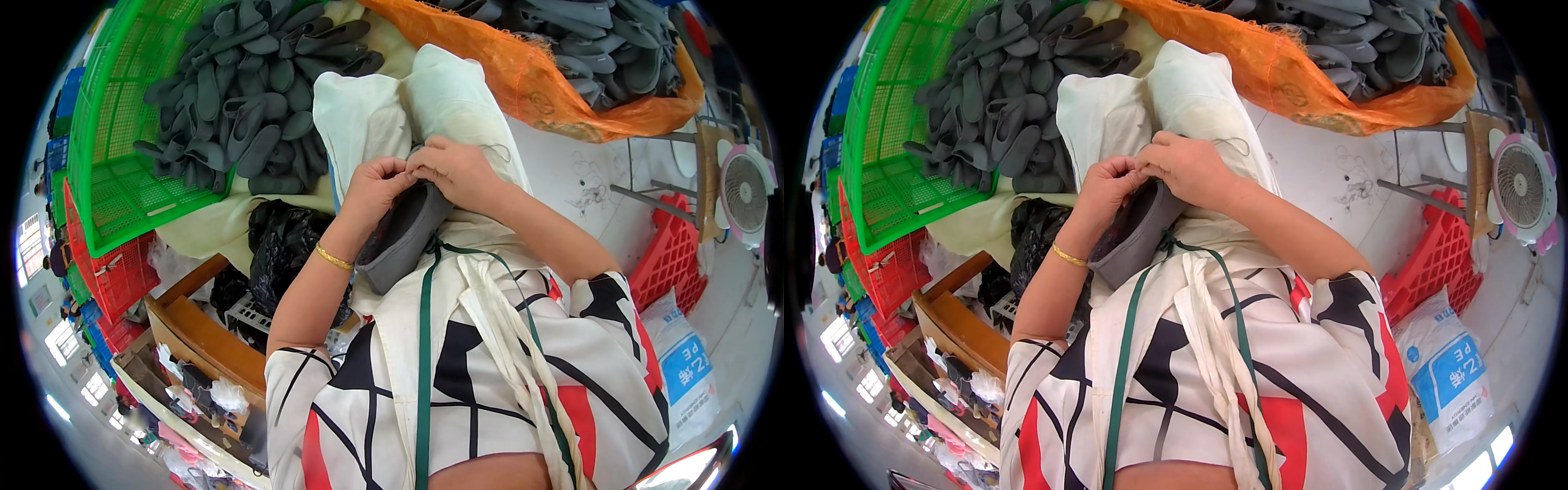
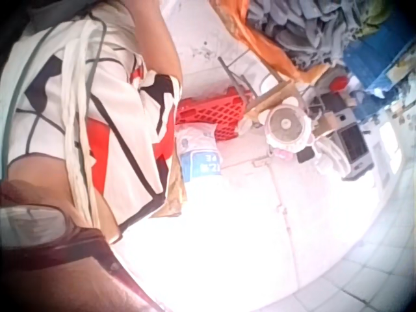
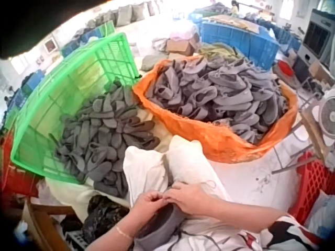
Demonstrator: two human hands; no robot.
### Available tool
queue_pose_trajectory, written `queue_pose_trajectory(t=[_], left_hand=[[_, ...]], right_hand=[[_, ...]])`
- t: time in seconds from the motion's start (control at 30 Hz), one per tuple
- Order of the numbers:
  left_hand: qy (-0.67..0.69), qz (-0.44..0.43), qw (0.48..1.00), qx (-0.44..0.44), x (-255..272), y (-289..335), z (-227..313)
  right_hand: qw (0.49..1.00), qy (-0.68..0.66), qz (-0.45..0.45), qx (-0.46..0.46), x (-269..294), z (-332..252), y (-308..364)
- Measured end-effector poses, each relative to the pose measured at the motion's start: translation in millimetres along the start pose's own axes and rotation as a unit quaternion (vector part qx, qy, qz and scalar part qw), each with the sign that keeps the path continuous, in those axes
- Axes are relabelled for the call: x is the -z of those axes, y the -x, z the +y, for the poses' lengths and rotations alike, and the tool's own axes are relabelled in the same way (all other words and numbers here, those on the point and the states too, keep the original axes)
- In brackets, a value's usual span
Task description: The person sits on the floor and sews grey slipper uppers using a needle and thread. They pick up individual slipper parts from a green basket, stitch the edges together, and place the finished items into an orange sack.
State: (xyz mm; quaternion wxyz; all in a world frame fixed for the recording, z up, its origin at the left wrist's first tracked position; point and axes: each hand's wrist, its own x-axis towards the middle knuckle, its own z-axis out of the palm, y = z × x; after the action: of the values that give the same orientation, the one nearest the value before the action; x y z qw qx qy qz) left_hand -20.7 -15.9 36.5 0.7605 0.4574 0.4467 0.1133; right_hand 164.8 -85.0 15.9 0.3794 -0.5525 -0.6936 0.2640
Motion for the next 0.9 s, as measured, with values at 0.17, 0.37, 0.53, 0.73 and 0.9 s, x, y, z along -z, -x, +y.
queue_pose_trajectory(t=[0.17, 0.37, 0.53, 0.73, 0.9], left_hand=[[0.066, -0.005, 0.997, 0.036, 14.7, 2.4, -8.9], [0.096, -0.031, 0.994, 0.039, 16.6, 4.7, -10.3], [0.046, -0.018, 0.998, 0.025, 18.1, 2.8, -12.3], [-0.212, 0.065, 0.935, -0.278, -1.5, -15.5, -10.6], [-0.211, 0.059, 0.966, -0.136, -0.8, -22.8, -10.2]], right_hand=[[0.770, -0.514, 0.112, -0.361, 27.8, 4.8, -1.3], [0.522, -0.583, 0.488, -0.386, 108.3, 130.5, 56.5], [0.467, -0.514, 0.643, -0.323, 143.9, 147.8, 94.9], [0.463, -0.522, 0.639, -0.324, 134.6, 135.8, 95.0], [0.497, -0.527, 0.617, -0.307, 147.5, 129.3, 99.0]])
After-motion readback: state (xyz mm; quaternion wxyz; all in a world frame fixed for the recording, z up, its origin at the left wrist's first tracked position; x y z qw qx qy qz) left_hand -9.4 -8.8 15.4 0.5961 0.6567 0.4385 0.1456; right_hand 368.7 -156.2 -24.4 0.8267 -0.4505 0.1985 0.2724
